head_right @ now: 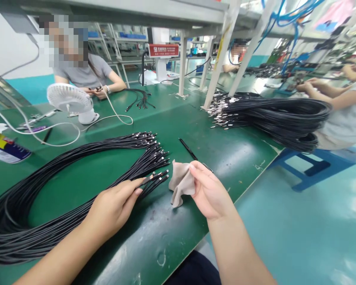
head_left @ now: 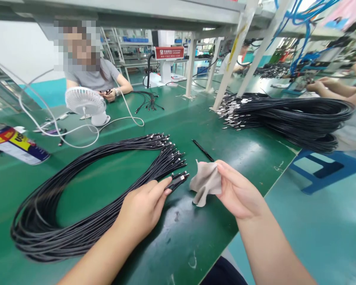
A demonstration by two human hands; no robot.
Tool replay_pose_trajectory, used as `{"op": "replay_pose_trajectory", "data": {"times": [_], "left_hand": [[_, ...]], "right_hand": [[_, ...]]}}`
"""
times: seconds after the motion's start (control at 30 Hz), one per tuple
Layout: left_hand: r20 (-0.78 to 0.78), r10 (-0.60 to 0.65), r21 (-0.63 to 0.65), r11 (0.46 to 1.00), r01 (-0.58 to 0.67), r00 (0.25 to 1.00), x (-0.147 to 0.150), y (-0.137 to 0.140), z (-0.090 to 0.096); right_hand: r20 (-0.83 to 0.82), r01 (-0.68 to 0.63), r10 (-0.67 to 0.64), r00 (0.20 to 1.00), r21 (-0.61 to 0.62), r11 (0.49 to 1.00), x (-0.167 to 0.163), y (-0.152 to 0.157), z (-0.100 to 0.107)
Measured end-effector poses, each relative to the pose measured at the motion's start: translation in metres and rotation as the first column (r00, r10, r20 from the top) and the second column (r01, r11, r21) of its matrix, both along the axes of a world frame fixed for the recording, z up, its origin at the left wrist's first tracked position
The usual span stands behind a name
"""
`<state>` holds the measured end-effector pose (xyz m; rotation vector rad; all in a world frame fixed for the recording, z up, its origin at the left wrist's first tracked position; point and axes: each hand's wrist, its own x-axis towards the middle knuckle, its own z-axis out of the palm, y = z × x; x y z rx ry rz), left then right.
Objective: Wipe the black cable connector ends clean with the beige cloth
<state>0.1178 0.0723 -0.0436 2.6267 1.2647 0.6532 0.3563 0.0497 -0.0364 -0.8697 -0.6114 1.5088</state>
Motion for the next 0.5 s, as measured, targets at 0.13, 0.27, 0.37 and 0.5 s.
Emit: {"op": "replay_pose_trajectory", "data": {"times": [0.13, 0.27, 0.37, 0.5], "left_hand": [[0.260, 0.038, -0.033, 0.999, -0.030, 0.965, 0.002, 0.008, 0.001], [0.522, 0.190, -0.182, 0.977, -0.109, 0.832, -0.002, 0.017, -0.003], [0.602, 0.297, -0.269, 0.949, -0.161, 0.741, -0.010, 0.021, -0.012], [0.623, 0.427, -0.550, 0.835, -0.021, 0.656, -0.016, 0.023, -0.022]], "right_hand": [[0.062, -0.046, 0.038, 0.997, 0.126, 0.991, -0.011, 0.027, 0.027], [0.084, -0.117, 0.096, 0.992, 0.298, 0.947, -0.029, 0.066, 0.055], [0.028, -0.076, 0.070, 0.997, 0.392, 0.917, -0.043, 0.088, 0.053], [-0.024, -0.071, 0.085, 0.996, 0.356, 0.932, -0.051, 0.099, 0.023]]}}
